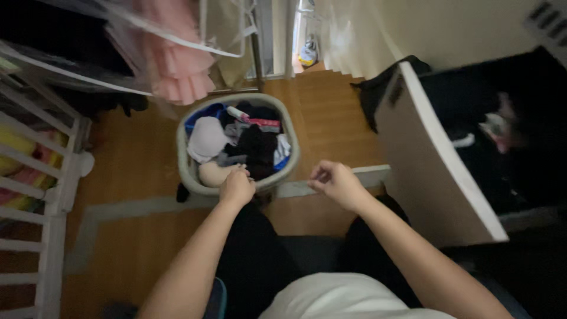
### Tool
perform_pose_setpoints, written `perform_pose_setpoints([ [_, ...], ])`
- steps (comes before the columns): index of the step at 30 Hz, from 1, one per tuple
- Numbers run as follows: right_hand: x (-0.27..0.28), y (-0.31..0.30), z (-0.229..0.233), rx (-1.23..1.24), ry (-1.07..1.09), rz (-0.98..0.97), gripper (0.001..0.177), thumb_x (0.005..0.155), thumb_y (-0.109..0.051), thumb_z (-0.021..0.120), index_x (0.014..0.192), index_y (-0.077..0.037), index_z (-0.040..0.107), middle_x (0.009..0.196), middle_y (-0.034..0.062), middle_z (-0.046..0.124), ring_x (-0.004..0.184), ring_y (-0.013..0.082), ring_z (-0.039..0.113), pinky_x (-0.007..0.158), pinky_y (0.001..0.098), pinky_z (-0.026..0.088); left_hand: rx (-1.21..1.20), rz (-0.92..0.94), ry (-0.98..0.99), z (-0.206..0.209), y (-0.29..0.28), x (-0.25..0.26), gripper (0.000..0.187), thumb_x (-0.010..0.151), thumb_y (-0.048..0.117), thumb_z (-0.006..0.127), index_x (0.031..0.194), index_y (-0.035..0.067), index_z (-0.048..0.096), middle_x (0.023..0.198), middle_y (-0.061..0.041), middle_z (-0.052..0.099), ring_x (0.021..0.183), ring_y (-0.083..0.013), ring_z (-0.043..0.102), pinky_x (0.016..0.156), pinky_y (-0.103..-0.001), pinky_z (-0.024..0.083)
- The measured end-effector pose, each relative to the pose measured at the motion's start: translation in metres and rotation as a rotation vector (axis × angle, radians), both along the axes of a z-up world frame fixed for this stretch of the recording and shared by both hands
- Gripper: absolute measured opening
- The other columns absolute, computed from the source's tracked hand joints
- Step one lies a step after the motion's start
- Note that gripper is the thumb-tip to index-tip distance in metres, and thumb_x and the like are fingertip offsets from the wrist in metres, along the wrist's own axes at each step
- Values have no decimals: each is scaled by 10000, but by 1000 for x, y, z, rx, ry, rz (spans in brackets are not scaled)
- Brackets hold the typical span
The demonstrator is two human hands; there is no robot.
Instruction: The person folds several pieces of dark clothing by hand, smoothing and aligning edges before placing them into an open drawer. The person also folds a pair of gray gloves and places them in the same drawer.
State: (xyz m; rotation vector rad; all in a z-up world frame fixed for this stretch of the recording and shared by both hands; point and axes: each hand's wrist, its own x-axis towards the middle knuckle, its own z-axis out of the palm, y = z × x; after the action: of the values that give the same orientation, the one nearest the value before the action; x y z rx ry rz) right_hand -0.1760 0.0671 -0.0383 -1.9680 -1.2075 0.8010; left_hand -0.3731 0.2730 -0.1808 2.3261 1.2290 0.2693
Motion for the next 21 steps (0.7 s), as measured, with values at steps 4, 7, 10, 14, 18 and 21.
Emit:
perform_pose_setpoints([
  [4, 0, 5, -46, -46, 95, 31, 126, 873, -131, 746, 936, -33, 697, 862, 35, 754, 814, 127, 715, 754, 294, 584, -54, -30, 123, -41, 48, -9, 518, 847, 275, 713, 1342, 143, 637, 1409, -133, 566, 1271, -375, 516, 1032, -484, 458],
  [7, 5, -5, -55, -76, 193, 20, 124, 875, -112, 739, 948, -25, 690, 855, 59, 747, 811, 155, 717, 764, 316, 585, 5, -77, 246, -73, 74, -9, 447, 906, 412, 656, 1315, 233, 688, 1489, -96, 515, 1385, -374, 422, 1147, -477, 394],
  [10, 8, -11, -48, -174, 131, 34, 125, 882, -138, 731, 955, -38, 711, 873, 52, 763, 853, 155, 719, 814, 320, 573, 78, -33, 211, -108, 98, -1, 391, 961, 450, 613, 1243, 210, 739, 1523, -207, 447, 1357, -412, 421, 1143, -497, 371],
  [14, 10, -15, -36, -347, 98, -31, 145, 883, -167, 728, 979, -59, 721, 920, 29, 774, 926, 133, 737, 881, 303, 570, 55, -60, 145, -137, 116, -3, 406, 945, 401, 641, 1177, 78, 723, 1371, -191, 583, 1288, -391, 508, 1091, -496, 411],
  [18, 10, -18, -34, -272, 128, -9, 147, 883, -159, 729, 987, -54, 728, 920, 45, 784, 920, 150, 736, 874, 317, 570, 92, 48, -151, -107, 124, 2, 372, 828, 231, 711, 1158, 60, 719, 1231, -186, 651, 1143, -395, 600, 980, -469, 476],
  [21, 12, -19, -32, -206, 141, 30, 150, 887, -162, 731, 989, -52, 729, 928, 47, 781, 925, 147, 731, 878, 317, 572, 158, 173, -480, -54, 120, 4, 283, 829, 172, 777, 1099, 89, 756, 1155, -146, 706, 1068, -370, 654, 938, -449, 503],
])
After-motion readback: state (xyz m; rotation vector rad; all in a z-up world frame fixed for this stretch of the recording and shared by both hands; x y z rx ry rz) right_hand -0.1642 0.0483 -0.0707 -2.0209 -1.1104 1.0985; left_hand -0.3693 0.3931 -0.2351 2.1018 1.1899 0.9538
